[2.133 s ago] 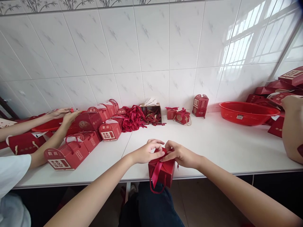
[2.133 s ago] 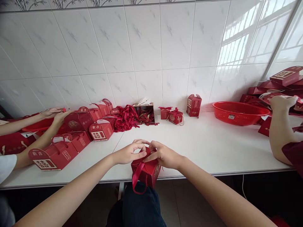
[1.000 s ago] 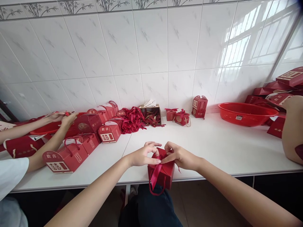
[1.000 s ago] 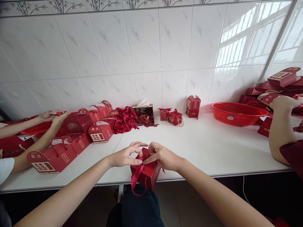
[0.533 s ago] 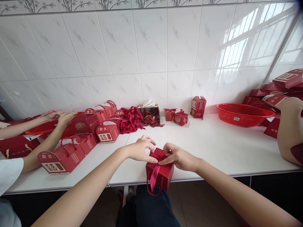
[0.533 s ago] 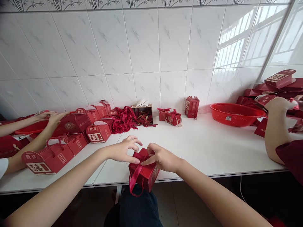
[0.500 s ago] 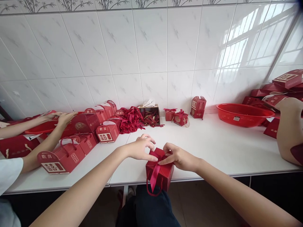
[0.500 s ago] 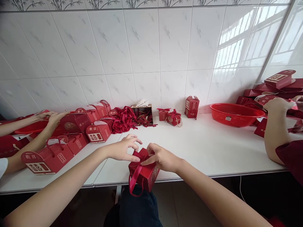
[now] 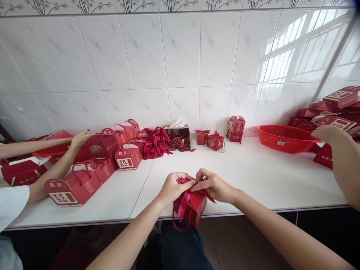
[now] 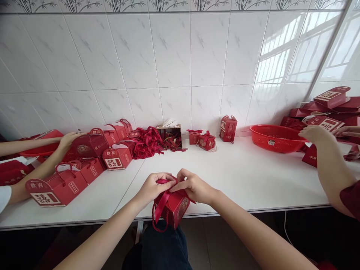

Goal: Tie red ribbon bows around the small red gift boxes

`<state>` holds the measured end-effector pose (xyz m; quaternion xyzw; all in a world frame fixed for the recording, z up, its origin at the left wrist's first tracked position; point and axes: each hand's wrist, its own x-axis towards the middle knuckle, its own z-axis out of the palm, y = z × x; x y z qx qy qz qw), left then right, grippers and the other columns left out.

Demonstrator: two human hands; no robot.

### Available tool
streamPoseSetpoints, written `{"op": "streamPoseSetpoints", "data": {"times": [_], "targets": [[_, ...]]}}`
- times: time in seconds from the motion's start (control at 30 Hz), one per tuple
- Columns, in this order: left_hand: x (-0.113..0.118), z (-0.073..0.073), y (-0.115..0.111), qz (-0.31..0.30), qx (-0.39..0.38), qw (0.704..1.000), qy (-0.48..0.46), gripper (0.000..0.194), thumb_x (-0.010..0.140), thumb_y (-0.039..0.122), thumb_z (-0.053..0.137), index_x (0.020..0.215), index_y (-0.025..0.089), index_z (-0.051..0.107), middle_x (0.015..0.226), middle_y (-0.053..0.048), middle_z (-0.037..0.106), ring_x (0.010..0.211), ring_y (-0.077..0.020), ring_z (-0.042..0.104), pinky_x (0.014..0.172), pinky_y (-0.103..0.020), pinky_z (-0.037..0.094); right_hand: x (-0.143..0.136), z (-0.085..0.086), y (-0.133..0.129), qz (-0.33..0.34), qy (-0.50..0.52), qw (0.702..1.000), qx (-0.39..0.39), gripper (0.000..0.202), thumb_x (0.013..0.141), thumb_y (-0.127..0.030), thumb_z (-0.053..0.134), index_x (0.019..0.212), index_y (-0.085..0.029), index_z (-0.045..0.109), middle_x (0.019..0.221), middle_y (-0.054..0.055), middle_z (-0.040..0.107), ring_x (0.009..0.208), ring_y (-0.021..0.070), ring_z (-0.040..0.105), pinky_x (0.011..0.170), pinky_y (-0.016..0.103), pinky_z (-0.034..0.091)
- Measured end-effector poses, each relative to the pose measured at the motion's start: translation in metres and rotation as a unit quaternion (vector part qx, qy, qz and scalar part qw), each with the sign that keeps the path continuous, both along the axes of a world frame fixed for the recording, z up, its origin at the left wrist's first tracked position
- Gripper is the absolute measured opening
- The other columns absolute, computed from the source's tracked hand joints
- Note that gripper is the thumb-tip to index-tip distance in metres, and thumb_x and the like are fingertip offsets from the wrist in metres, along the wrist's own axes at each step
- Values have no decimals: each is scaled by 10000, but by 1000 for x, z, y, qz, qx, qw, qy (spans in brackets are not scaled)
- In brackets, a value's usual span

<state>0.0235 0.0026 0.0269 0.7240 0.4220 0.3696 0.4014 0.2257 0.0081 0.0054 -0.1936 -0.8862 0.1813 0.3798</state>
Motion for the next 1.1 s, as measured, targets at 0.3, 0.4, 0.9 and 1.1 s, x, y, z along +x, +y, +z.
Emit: {"op": "streamPoseSetpoints", "data": {"times": [0.3, 0.4, 0.9, 1.1], "targets": [[-1, -9, 1, 32, -15, 998, -44, 297, 676, 342, 751, 491, 218, 554, 809, -77, 762, 1206, -299, 557, 1002, -420, 408, -2, -3, -1, -109, 86, 987, -86, 290, 875, -197, 546, 738, -246, 296, 788, 10, 663, 689, 146, 589, 602, 269, 459], [-2, -11, 0, 30, -22, 998, -50, 387, 663, 339, 764, 455, 227, 457, 736, -76, 754, 1202, -301, 564, 999, -423, 411, 0, -2, 0, -126, 98, 982, -98, 318, 859, -209, 564, 727, -250, 277, 775, 15, 676, 694, 153, 612, 599, 270, 467], [-5, -5, -7, 20, -26, 997, -63, 300, 676, 374, 773, 723, 210, 527, 945, -76, 735, 1190, -282, 551, 1000, -421, 389, 3, -2, -1, -176, 114, 964, -162, 162, 796, -290, 642, 923, -221, 569, 709, -6, 658, 645, 153, 617, 631, 305, 511], [0, -11, -5, 47, -13, 996, -73, 303, 675, 362, 758, 642, 209, 499, 838, -60, 706, 1132, -281, 590, 920, -384, 456, -2, 2, 2, -186, 134, 953, -198, 207, 770, -370, 655, 842, -204, 554, 677, -6, 632, 591, 155, 628, 569, 297, 517]]}}
